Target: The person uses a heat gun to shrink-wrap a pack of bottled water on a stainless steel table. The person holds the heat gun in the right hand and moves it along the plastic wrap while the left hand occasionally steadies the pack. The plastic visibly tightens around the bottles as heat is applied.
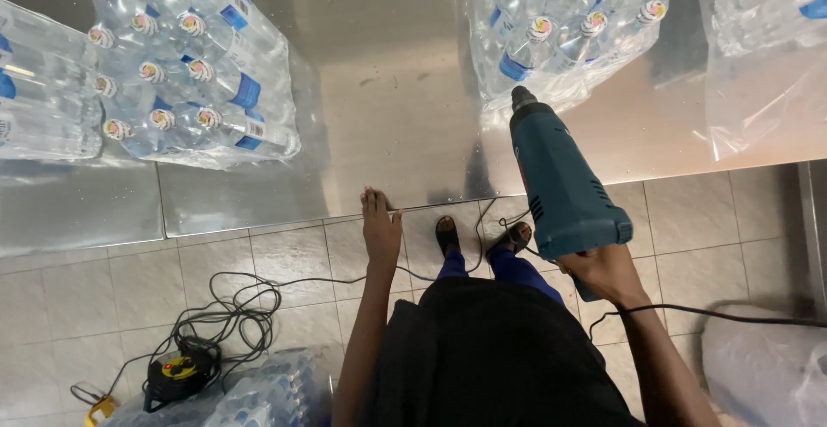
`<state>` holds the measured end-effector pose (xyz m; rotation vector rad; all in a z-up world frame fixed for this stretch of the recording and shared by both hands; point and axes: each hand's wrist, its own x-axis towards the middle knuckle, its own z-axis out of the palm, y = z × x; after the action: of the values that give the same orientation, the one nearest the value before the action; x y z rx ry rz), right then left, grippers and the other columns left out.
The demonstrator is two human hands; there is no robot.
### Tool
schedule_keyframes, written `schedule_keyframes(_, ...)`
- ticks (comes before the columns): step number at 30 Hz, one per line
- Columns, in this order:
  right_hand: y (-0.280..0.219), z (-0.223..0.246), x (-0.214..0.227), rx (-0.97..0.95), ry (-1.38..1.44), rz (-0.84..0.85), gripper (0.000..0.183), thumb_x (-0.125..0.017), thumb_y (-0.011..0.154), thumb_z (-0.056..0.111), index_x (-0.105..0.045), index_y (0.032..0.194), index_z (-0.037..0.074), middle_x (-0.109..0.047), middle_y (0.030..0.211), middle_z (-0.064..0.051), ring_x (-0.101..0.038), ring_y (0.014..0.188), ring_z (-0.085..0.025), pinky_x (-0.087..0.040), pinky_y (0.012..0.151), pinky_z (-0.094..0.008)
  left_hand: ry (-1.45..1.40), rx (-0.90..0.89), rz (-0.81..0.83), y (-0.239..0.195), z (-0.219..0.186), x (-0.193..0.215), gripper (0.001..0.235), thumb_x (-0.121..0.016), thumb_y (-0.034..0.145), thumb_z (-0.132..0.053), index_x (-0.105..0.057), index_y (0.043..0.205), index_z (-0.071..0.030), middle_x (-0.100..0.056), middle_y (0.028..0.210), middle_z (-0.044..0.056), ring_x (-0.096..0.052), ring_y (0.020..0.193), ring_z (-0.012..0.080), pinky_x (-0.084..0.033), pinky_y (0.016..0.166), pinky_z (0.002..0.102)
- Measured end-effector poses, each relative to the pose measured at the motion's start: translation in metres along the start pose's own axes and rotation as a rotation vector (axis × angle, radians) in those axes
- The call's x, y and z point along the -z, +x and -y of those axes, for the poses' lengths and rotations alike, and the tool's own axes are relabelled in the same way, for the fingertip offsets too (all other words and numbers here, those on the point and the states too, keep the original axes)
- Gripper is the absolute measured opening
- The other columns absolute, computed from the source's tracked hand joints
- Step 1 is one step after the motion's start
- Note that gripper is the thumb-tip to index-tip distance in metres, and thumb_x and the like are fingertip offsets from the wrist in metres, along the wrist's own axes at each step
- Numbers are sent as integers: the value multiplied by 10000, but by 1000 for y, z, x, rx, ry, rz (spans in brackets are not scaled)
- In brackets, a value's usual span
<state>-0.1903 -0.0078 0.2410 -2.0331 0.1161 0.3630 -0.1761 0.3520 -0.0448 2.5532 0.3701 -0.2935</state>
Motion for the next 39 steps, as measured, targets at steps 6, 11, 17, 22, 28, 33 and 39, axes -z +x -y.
schedule_keyframes(6, 13, -1, -7, -34, -63, 42, 305, -785, 873, 110, -776, 592, -8, -696, 510, -228, -676, 465, -390, -515, 569, -498, -17, 4, -20, 0, -4, 2, 715, -728, 1050, -225, -411, 1651, -3, -271, 1792, 211, -269, 1647, 409, -340, 1325, 514)
schedule_keyframes(11, 18, -34, -12, -76, -12, 42, 354, -807, 880, 109, -755, 546, 3, -680, 470, -203, -636, 437, -292, -508, 530, -455, 32, -15, -24, 2, 1, -6, 672, -712, 1037, -109, -429, 1637, 2, -292, 1784, 209, -286, 1641, 413, -347, 1320, 511)
schedule_keyframes(17, 25, -15, -16, -122, 38, 75, 355, -843, 893, 153, -744, 614, -44, -691, 498, -236, -668, 468, -320, -506, 534, -473, 127, -4, -24, 6, 10, -22, 683, -699, 1045, -108, -402, 1654, -21, -299, 1779, 187, -303, 1639, 386, -366, 1321, 475)
schedule_keyframes(22, 32, -40, -27, -132, -15, 109, 456, -875, 896, 146, -725, 1298, -9, -733, 691, -244, -709, 656, -285, -579, 714, -507, 192, -21, -36, 9, 16, -26, 700, -717, 1039, -142, -399, 1653, -35, -302, 1778, 171, -311, 1638, 371, -379, 1314, 451)
schedule_keyframes(28, 34, -55, -36, -144, -60, 150, 859, -827, 893, 62, -463, 1671, 39, -769, 980, -348, -771, 877, -406, -592, 821, -587, 163, -10, -21, 3, 9, -17, 676, -695, 1054, -119, -398, 1653, -22, -311, 1775, 187, -316, 1636, 378, -367, 1318, 457)
schedule_keyframes(33, 41, -36, -40, -251, -161, 161, 572, -867, 831, 172, -663, 1357, 75, -703, 793, -256, -687, 746, -366, -552, 709, -527, 115, -12, -31, 2, 7, -14, 673, -683, 1056, -93, -394, 1660, -34, -295, 1783, 178, -283, 1649, 376, -354, 1318, 462)
schedule_keyframes(39, 41, -6, -42, -257, -207, 177, 384, -837, 823, 157, -656, 1145, 51, -690, 806, -308, -695, 760, -427, -540, 702, -535, 128, 2, -25, 2, 5, -13, 669, -682, 1059, -91, -395, 1661, -38, -284, 1790, 168, -281, 1652, 363, -358, 1320, 452)
